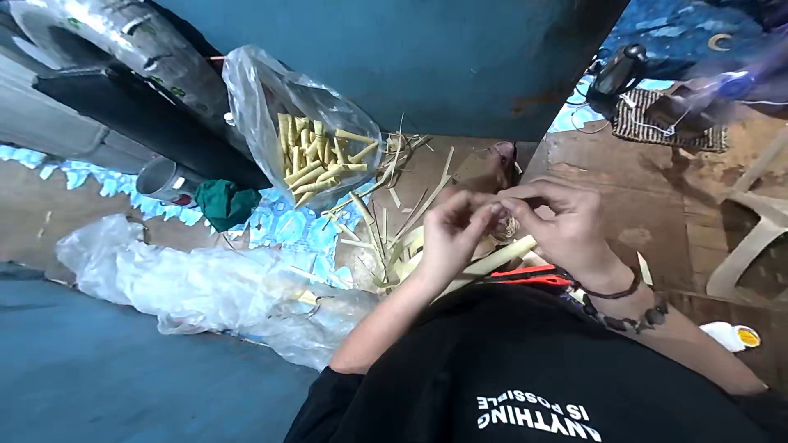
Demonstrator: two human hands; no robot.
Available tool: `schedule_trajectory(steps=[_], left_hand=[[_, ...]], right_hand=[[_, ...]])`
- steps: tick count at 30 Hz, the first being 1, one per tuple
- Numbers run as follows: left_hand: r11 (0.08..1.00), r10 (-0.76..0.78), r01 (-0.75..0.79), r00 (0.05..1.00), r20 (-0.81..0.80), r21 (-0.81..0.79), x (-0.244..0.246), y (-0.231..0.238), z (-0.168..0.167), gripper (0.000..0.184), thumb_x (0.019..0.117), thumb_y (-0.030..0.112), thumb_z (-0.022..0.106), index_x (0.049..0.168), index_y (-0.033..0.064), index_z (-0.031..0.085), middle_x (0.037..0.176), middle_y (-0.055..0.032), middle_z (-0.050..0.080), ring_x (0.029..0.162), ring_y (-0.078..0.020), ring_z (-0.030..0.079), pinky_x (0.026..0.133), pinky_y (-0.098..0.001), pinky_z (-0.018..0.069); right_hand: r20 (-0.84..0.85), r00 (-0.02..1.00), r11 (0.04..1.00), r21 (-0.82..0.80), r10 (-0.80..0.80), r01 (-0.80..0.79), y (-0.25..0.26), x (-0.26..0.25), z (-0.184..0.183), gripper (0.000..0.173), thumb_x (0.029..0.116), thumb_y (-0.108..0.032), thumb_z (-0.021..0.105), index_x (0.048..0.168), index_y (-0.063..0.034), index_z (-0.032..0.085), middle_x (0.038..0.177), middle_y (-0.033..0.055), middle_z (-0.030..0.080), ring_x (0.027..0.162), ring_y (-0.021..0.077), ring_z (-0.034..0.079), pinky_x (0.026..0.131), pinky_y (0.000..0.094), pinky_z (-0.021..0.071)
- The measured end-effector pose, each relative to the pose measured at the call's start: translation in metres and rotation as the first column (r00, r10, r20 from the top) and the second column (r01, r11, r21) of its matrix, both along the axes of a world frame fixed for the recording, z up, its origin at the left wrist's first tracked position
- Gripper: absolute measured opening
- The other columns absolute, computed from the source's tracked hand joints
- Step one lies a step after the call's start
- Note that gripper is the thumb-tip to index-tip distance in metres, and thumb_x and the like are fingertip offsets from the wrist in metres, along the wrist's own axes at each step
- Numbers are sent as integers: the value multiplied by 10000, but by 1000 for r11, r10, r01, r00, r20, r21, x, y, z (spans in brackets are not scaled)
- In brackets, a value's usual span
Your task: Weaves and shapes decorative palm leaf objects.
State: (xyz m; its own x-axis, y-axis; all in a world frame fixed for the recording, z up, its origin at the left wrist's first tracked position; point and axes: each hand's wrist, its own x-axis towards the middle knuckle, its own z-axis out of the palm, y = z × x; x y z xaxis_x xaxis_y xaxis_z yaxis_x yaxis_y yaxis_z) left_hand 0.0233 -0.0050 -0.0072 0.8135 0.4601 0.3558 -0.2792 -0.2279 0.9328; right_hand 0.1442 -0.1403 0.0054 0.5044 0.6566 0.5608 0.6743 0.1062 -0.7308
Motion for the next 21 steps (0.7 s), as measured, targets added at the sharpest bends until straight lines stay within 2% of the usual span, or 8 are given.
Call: schedule_trajectory(steps=[3, 5, 7, 9, 11, 14, 18, 21], left_hand=[[974, -10, 13, 1000, 13, -225, -4, -3, 18, 88, 1003, 75, 625, 919, 57, 642, 684, 18, 619, 564, -43, 587, 545, -220, 540], [975, -42, 43, 999, 8, -218, -8, -4, 20, 203, 1060, 167, 538, 910, 80, 644, 709, 31, 594, 592, -31, 569, 556, -209, 517], [964, -109, 117, 993, 46, -238, -14, -5, 22, 243, 1070, 283, 521, 1007, 112, 681, 805, 66, 640, 686, -1, 602, 621, -197, 527], [952, -149, 164, 986, 76, -259, -20, -6, 26, 164, 1014, 143, 602, 1127, 53, 681, 876, 25, 723, 741, -29, 674, 674, -223, 577], [971, -122, 132, 991, 61, -199, -22, -7, 30, 123, 969, -6, 628, 1088, -3, 662, 836, -20, 729, 704, -69, 698, 659, -253, 609], [994, -80, 84, 995, 67, -64, -21, -6, 27, 37, 966, -12, 634, 995, -17, 657, 790, -30, 711, 672, -85, 696, 634, -268, 618], [973, 3, -14, 999, 51, 230, -20, -4, 23, 79, 961, 28, 652, 949, -48, 670, 771, -60, 686, 655, -81, 669, 614, -256, 599], [925, 62, -84, 996, 70, 370, -22, -2, 26, 112, 950, 28, 626, 977, -65, 682, 816, -80, 703, 686, -72, 676, 644, -247, 601]], right_hand=[[-211, 964, 956, 278, 159, -97, 7, -10, 7, 237, 856, 5, 780, 1074, 10, 685, 995, 28, 708, 813, 80, 696, 735, 253, 627], [-139, 977, 926, 362, 164, -104, 10, -12, 8, 222, 873, 39, 757, 1088, 8, 714, 1011, 37, 704, 800, 78, 697, 718, 250, 637], [18, 991, 917, 379, 129, -127, 9, -9, 10, 143, 865, 48, 754, 989, -22, 765, 1030, 41, 675, 903, 65, 664, 812, 223, 596], [102, 986, 918, 363, 129, -158, 7, -6, 10, 75, 861, 13, 769, 909, -45, 771, 1039, 53, 662, 951, 68, 647, 853, 217, 579], [64, 978, 924, 321, 198, -207, 4, -6, 12, 77, 899, -25, 708, 958, -29, 757, 1057, 39, 645, 959, 52, 630, 830, 195, 562], [-27, 976, 955, 216, 215, -205, 1, -9, 19, 231, 931, -117, 698, 1115, 23, 709, 1054, 22, 664, 924, 43, 657, 809, 209, 595], [118, 993, 986, 162, 29, -48, 4, -13, 20, 113, 927, -72, 716, 929, 37, 742, 908, 76, 708, 834, 53, 674, 755, 190, 577], [62, 996, 983, 167, 68, -78, 5, -16, 18, 109, 920, -45, 717, 971, 51, 727, 938, 75, 702, 847, 53, 675, 773, 194, 584]])
